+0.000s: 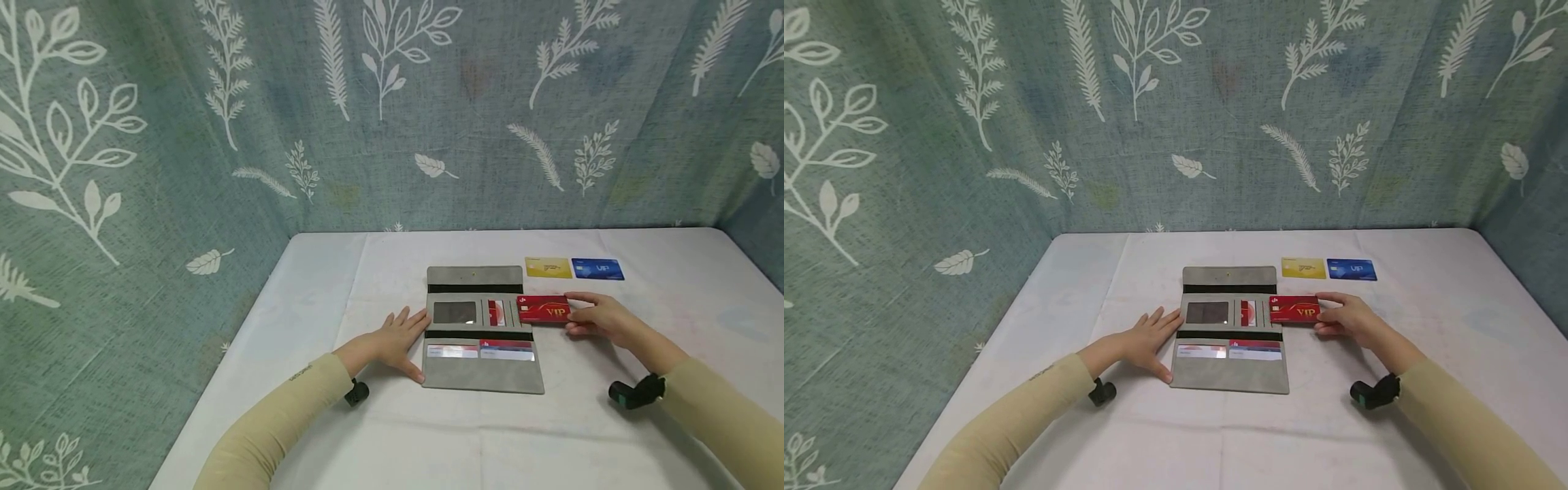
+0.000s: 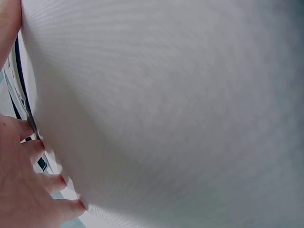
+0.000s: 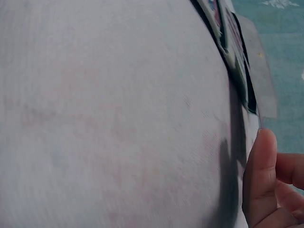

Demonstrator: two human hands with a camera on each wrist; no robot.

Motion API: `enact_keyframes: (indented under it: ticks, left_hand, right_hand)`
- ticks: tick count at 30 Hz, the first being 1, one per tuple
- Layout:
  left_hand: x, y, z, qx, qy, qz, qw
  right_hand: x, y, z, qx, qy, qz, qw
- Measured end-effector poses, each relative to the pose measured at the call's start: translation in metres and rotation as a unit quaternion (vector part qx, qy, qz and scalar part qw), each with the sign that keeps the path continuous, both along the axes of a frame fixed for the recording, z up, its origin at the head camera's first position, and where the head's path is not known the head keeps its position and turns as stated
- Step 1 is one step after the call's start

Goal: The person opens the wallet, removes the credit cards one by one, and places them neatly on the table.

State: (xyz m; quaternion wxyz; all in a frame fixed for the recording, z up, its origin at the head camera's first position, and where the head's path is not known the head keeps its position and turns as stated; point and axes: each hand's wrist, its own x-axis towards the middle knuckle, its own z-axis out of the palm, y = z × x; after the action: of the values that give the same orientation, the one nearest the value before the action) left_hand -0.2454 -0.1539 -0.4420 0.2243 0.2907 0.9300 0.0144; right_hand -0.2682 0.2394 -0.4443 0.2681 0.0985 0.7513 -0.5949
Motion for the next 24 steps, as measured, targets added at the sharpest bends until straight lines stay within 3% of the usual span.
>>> enact_keyframes:
  ticks: [13,24]
  left_hand:
    - [0.001,0.0,0.0,-0.001,0.003,-0.002,1.0]
    - [0.001,-0.001,-0.001,0.002,0.001,0.0,1.0]
  right_hand:
    - [0.002,0.049,0.016,-0.024,0.036,0.013,0.999]
    - [0.002,0.096,0.012,0.01,0.025,-0.07,0.9972]
